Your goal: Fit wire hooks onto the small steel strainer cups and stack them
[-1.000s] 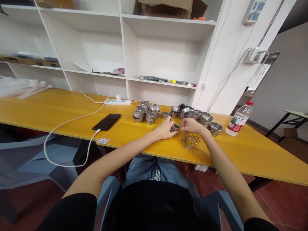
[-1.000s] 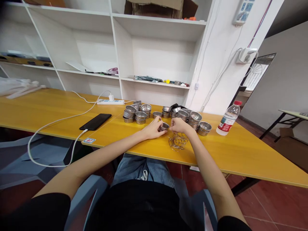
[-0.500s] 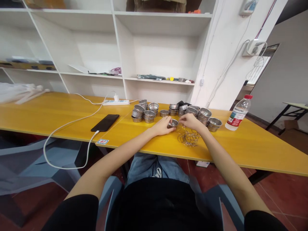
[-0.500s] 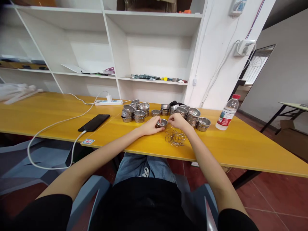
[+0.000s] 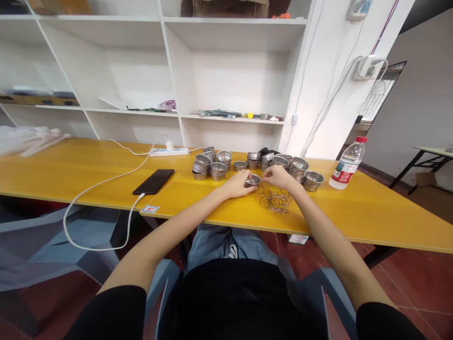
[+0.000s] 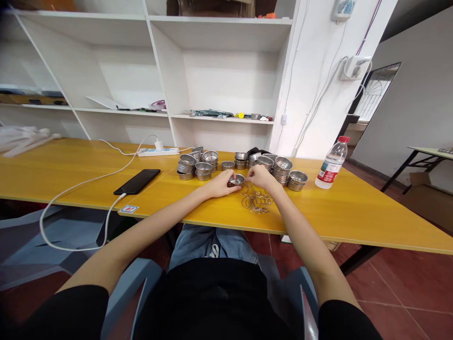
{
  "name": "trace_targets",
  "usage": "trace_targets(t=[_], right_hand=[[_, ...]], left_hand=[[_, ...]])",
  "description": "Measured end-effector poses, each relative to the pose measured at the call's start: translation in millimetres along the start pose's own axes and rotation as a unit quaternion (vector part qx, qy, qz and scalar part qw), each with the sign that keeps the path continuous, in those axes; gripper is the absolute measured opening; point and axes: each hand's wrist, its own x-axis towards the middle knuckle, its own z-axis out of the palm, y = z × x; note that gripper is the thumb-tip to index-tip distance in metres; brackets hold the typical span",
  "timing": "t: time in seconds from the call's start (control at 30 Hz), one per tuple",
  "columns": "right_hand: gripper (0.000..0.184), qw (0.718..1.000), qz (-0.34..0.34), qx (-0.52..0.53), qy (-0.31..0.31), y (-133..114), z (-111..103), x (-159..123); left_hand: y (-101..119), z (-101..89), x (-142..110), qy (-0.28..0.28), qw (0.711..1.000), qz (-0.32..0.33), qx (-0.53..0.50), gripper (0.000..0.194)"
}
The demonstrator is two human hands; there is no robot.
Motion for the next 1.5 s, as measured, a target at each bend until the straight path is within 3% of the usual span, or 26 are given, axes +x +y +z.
trace_targets(t=[0.07,0.23,0.57,1.23,1.5], right_hand=[[0.009,0.999,0.021,-0.034,-0.005,-2.1,-2.5,-2.1],[0.017,0.983,0.099,-0.044,-0.146,-1.5,-3.2,-6.6],[0.017,0.960,0.194,-0.024,-0.199,-4.8,-3.1,-7.9],[0.027,0.973,0.135,-0.071,-0.176,-3.8,-5.6,-7.0],[0.015,0.972,0.159,-0.109,-0.134,-5.6,-9.8,-9.9]], left_hand=[[-0.8,-0.2,0.4,0.007,1.000,-0.008,0.009,0.034],[-1.5,-1.6,0.4,0.014,1.000,-0.013,0.023,0.032],[-0.7,-3.3,-0.4,0.007,1.000,-0.002,0.022,0.031],[-1.8,-2.8,0.1,0.002,1.000,-0.008,0.026,0.034],[0.1,-4.8,-1.2,-0.003,1.000,-0.014,0.021,0.033]])
